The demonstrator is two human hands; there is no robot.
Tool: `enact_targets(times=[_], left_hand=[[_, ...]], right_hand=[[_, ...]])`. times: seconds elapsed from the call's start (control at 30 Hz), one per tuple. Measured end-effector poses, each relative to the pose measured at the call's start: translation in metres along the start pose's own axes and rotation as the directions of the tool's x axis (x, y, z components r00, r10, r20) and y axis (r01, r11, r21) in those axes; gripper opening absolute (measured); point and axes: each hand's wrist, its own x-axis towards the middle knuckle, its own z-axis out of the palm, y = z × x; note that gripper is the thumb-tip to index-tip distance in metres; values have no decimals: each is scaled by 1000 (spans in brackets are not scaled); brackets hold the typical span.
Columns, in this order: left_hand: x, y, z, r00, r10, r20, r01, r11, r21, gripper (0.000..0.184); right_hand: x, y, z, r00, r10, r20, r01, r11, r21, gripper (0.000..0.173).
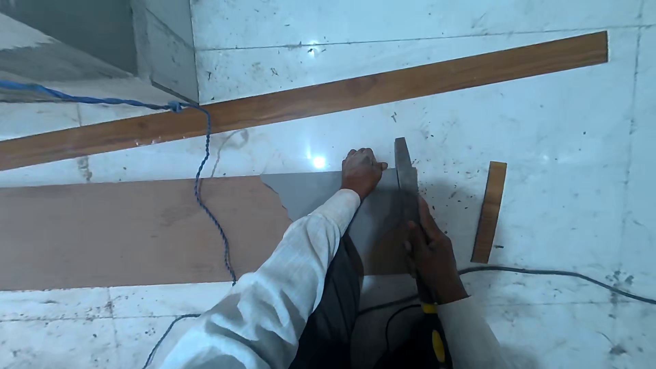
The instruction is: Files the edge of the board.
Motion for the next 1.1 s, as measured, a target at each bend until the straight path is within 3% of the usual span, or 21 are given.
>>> enact_targets(times=[0.53,1.1], left_hand=[[2,4,-1,1000,-30,8,30,999,14,35],[4,2,-1,1000,-16,26,15,999,44,35]], right_hand=[[4,-5,7,995,84,49,-86,996,39,58],[4,-3,8,998,59,37,-60,998,23,57]])
